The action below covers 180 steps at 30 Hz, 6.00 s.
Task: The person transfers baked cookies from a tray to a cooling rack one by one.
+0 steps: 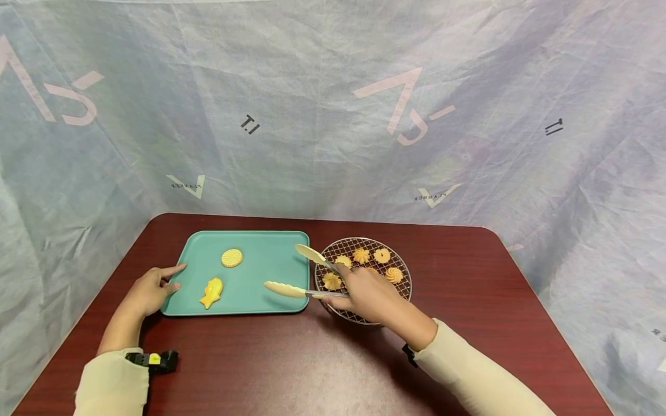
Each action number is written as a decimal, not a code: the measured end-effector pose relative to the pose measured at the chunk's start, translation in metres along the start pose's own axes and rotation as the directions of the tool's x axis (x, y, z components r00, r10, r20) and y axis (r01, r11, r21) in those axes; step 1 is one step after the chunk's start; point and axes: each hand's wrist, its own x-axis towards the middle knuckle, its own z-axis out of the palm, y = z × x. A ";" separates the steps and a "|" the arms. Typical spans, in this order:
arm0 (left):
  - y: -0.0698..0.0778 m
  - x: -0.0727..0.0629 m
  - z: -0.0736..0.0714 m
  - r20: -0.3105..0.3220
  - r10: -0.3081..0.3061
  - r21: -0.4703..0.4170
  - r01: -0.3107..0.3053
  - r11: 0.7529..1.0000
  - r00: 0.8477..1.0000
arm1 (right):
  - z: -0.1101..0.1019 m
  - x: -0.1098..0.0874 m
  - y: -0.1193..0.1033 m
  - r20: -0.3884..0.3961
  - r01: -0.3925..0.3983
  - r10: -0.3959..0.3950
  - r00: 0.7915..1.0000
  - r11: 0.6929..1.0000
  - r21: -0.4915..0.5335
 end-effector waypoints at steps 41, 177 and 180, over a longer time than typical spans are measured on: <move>0.000 0.001 -0.002 0.000 0.003 0.009 -0.003 1.000 1.000 | 0.035 0.088 -0.055 0.162 0.014 0.018 0.987 0.980 -0.197; 0.001 -0.001 0.000 -0.016 0.005 0.034 -0.005 0.999 1.000 | -0.009 -0.142 0.060 -0.222 -0.121 0.089 0.971 0.983 -0.135; 0.001 -0.001 0.000 -0.015 0.002 0.033 -0.002 0.999 1.000 | -0.010 -0.151 0.064 -0.225 -0.124 0.092 0.970 0.983 -0.135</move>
